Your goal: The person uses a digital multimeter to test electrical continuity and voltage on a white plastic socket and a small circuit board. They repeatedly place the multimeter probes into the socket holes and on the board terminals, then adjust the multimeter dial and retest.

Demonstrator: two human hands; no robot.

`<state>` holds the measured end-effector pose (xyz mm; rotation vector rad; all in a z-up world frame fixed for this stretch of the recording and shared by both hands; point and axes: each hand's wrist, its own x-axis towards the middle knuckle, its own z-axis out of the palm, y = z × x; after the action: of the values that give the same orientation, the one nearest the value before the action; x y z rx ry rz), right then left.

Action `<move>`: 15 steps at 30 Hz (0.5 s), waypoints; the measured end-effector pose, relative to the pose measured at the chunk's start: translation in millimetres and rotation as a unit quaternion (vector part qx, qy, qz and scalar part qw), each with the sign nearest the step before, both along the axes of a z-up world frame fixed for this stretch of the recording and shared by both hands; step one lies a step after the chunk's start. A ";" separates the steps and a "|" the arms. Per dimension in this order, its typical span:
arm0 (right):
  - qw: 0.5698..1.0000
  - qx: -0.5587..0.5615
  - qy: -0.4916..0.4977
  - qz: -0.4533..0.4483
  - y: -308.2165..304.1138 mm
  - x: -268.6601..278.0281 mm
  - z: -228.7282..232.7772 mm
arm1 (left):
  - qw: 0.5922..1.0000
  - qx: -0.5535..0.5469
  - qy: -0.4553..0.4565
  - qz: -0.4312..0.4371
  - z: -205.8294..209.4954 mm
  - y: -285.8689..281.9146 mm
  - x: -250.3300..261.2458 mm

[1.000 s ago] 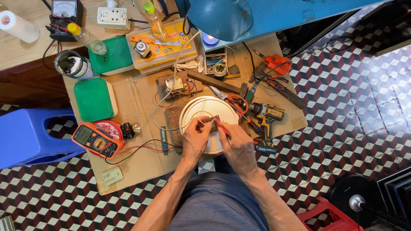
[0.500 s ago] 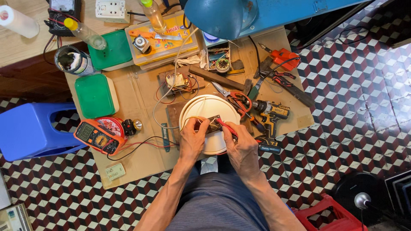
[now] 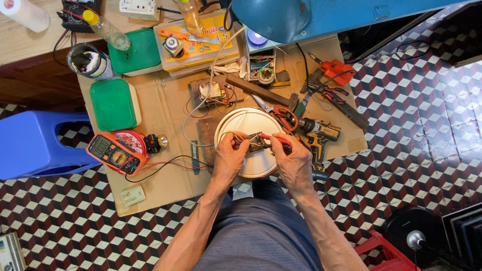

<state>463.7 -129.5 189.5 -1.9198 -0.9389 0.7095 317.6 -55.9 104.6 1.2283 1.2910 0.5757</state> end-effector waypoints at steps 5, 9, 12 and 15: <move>0.996 0.029 -0.078 0.032 -4.5 -1.6 8.5 | 1.000 0.003 -0.002 -0.006 3.5 -0.5 -0.3; 0.998 0.022 -0.061 0.015 -4.6 -1.6 9.7 | 1.000 0.004 -0.018 -0.007 -1.4 -0.2 0.6; 0.999 0.011 -0.036 0.008 -5.1 -2.8 7.5 | 1.000 0.008 -0.016 -0.007 -4.8 0.0 -0.1; 1.000 0.009 -0.015 -0.001 -3.0 -2.0 2.1 | 1.000 0.009 -0.022 -0.006 -8.4 -0.6 -0.2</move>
<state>461.7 -132.5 191.7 -1.9189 -0.9585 0.6711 317.4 -56.5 96.2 1.2312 1.2430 0.6036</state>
